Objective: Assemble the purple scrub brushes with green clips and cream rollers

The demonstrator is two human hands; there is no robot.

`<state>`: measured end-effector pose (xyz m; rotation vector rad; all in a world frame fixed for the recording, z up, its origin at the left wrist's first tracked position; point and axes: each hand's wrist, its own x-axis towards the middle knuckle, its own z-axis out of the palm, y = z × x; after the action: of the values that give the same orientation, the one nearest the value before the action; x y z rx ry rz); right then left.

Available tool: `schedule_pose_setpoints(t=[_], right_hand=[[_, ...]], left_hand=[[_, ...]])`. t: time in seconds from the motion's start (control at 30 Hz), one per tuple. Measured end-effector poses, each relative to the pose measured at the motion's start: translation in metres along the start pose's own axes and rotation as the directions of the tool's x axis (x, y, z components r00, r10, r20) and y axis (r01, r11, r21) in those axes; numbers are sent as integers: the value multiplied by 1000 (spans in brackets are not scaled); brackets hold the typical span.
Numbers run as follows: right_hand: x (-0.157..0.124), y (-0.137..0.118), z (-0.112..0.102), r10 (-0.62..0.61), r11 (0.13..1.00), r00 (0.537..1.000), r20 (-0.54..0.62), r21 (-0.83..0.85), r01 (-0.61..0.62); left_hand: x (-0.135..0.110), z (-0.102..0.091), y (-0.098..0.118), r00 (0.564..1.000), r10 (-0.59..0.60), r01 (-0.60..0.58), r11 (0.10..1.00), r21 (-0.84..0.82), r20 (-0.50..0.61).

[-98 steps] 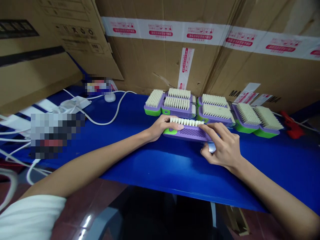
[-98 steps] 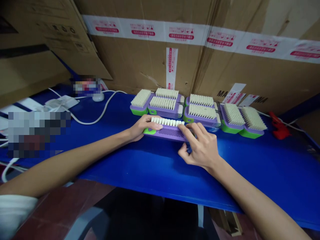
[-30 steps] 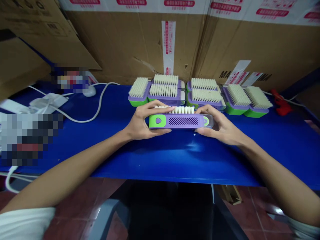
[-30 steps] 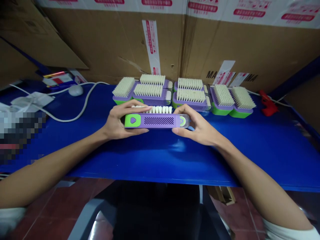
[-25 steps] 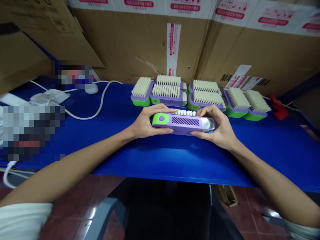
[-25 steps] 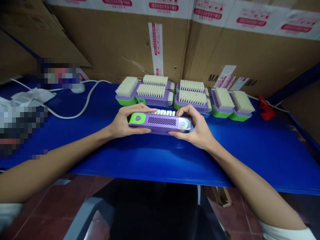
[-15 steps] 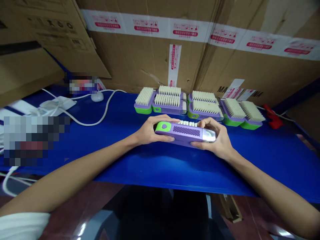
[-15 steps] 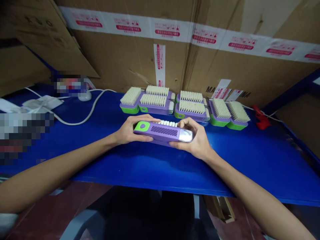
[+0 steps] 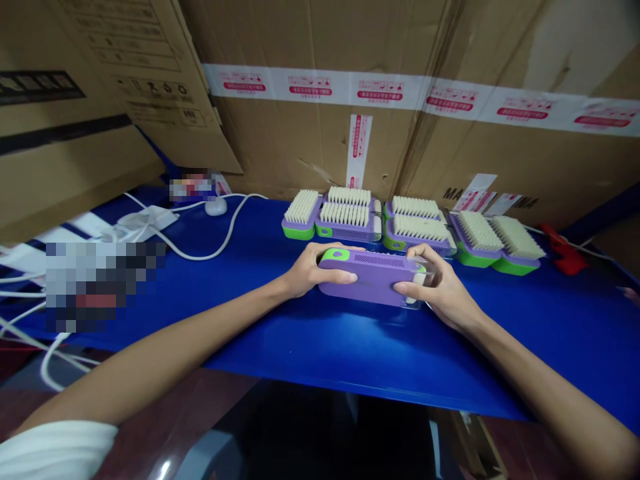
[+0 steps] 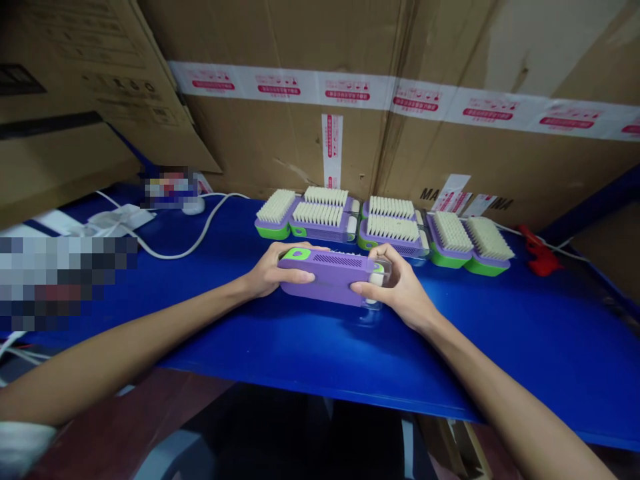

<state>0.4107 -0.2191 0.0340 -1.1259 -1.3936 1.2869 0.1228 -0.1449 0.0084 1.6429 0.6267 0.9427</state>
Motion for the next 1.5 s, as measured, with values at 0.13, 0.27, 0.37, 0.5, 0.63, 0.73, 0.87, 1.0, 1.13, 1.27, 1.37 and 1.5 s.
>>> schedule_pose_setpoints(t=[0.13, 0.27, 0.37, 0.5, 0.63, 0.73, 0.87, 1.0, 1.13, 1.27, 1.37, 1.5], right_hand=[[-2, -2, 8, -1, 998, 999, -32, -60, -1], [-5, -5, 10, 53, 997, 999, -11, -47, -53], [-7, -9, 11, 14, 998, 999, 52, -60, -10], [-8, -8, 7, -38, 998, 998, 51, -41, 40], [-5, -1, -2, -20, 1000, 1000, -21, 11, 21], [-6, -3, -12, 15, 997, 998, 54, 68, -18], [-13, -11, -28, 64, 994, 975, 214, 75, -82], [-13, -7, -34, 19, 990, 937, 350, 127, -68], [-6, 2, -11, -24, 989, 998, 58, 149, 15], [1, 1, -6, -31, 993, 999, -37, 117, 35], [1, -4, -20, -39, 996, 997, -67, 80, 44], [0, -4, -32, -136, 977, 991, -9, -166, 133]], left_hand=[[-1, 0, -3, 998, 0, -4, 997, -73, -55], [-2, -1, -1, 997, 67, -67, 998, 8, -34], [-2, -2, 3, 994, 105, -106, 992, 67, 15], [-3, 0, 6, 969, 236, -246, 956, 163, 79], [-8, 4, 7, 803, 590, -552, 687, 472, 79], [-12, 2, 7, 657, 735, -644, 431, 632, 167], [-14, -2, 7, 622, 750, -649, 335, 683, 222], [-11, 1, 5, 719, 694, -474, 518, 712, -26], [-5, -1, -8, 670, 729, -598, 419, 683, 140], [2, -7, -27, 627, 681, -731, 345, 589, 378], [5, -6, -28, 711, 632, -674, 488, 554, 308], [4, -7, -16, 773, 545, -624, 555, 551, 326]])
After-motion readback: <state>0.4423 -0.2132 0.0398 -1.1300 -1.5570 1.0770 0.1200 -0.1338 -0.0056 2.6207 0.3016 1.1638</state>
